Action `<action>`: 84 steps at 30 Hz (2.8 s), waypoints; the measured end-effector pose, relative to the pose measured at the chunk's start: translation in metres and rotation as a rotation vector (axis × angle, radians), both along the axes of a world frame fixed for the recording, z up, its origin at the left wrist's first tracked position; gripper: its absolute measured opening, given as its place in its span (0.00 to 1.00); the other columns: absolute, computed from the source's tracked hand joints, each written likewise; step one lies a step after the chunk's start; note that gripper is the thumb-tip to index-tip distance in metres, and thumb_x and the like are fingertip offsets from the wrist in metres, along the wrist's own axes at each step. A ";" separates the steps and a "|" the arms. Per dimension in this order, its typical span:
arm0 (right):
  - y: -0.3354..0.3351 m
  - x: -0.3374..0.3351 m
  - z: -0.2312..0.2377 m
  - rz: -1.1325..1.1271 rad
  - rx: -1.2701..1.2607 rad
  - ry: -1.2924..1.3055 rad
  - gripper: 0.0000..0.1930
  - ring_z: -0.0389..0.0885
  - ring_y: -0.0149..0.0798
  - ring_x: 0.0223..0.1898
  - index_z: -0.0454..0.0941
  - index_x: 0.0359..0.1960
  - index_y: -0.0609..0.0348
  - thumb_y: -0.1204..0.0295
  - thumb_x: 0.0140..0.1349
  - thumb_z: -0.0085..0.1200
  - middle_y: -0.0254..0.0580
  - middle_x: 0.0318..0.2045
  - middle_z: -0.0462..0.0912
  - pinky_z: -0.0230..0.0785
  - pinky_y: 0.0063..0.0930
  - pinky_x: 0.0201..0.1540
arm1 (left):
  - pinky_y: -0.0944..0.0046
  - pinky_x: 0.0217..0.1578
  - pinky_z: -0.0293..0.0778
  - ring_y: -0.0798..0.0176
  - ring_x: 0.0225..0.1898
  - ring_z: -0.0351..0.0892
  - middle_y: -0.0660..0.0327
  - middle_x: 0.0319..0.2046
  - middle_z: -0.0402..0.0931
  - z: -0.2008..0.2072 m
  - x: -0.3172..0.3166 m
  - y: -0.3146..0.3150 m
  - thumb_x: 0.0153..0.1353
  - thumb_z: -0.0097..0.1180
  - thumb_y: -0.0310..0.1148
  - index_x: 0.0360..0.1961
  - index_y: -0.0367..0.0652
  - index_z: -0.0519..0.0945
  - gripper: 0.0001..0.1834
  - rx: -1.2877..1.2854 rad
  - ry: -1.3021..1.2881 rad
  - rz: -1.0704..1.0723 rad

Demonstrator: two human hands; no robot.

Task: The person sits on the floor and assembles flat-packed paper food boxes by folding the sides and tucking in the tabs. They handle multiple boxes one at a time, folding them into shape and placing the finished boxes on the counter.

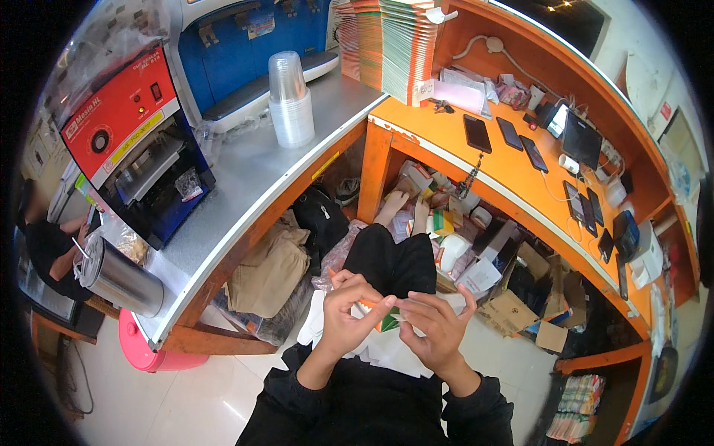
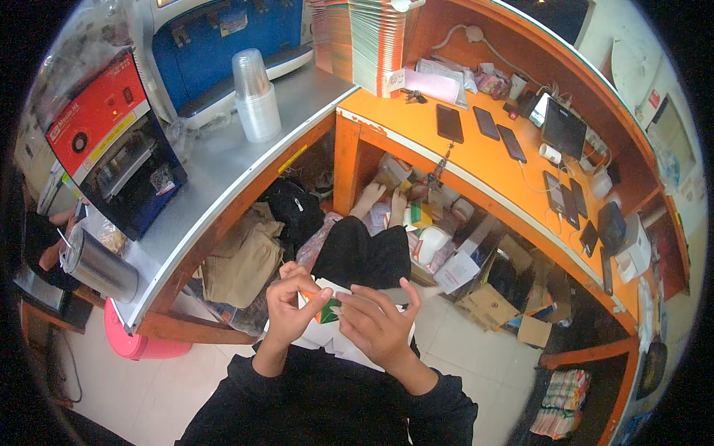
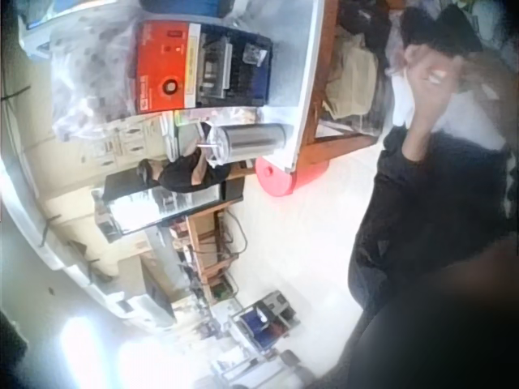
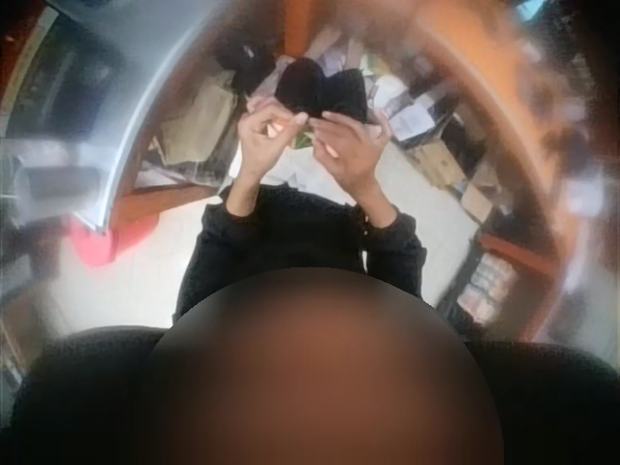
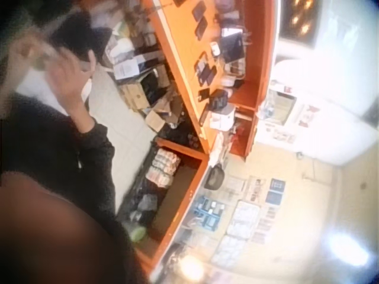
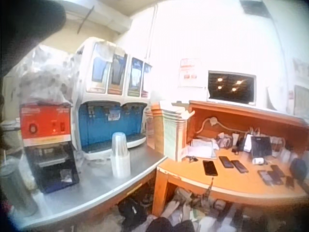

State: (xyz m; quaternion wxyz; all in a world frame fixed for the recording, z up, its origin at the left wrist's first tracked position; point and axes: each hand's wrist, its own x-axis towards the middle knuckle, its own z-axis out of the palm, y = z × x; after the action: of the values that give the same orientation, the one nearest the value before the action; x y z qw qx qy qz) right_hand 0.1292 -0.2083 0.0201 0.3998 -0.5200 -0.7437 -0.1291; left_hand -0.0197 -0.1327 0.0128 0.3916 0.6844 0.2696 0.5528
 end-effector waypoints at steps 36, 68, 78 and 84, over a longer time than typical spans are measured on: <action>0.008 0.030 -0.057 -0.041 -0.205 0.639 0.06 0.71 0.40 0.26 0.74 0.28 0.63 0.73 0.59 0.47 0.41 0.21 0.74 0.57 0.34 0.41 | 0.71 0.26 0.59 0.75 0.23 0.63 0.69 0.18 0.65 -0.022 -0.019 0.013 0.60 0.53 0.35 0.20 0.41 0.68 0.15 -0.431 0.239 -0.282; 0.003 -0.008 -0.064 0.082 -0.270 1.033 0.05 0.78 0.33 0.30 0.78 0.26 0.63 0.79 0.48 0.63 0.41 0.26 0.80 0.69 0.22 0.36 | 0.68 0.34 0.71 0.62 0.30 0.78 0.55 0.28 0.79 -0.063 0.007 -0.014 0.44 0.63 0.17 0.27 0.35 0.79 0.07 0.111 0.047 0.265; 0.008 -0.012 -0.044 0.047 -0.146 0.904 0.05 0.77 0.34 0.30 0.79 0.25 0.62 0.79 0.47 0.63 0.42 0.26 0.79 0.69 0.23 0.34 | 0.67 0.37 0.72 0.57 0.34 0.79 0.52 0.30 0.79 -0.047 0.016 -0.034 0.49 0.57 0.15 0.30 0.32 0.79 0.06 -0.006 0.076 0.167; 0.010 -0.017 -0.039 0.018 -0.083 0.846 0.05 0.77 0.35 0.29 0.80 0.25 0.62 0.79 0.46 0.64 0.42 0.25 0.78 0.69 0.24 0.33 | 0.70 0.34 0.72 0.64 0.30 0.79 0.55 0.26 0.80 -0.042 0.009 -0.024 0.48 0.60 0.16 0.29 0.34 0.81 0.06 -0.167 -0.139 0.012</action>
State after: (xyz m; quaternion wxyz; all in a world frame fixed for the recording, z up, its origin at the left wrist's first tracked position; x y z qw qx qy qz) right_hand 0.1119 -0.1982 -0.0188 0.6495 -0.5363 -0.5233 0.1292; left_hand -0.0110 -0.1570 -0.0290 0.4618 0.6077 0.2908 0.5770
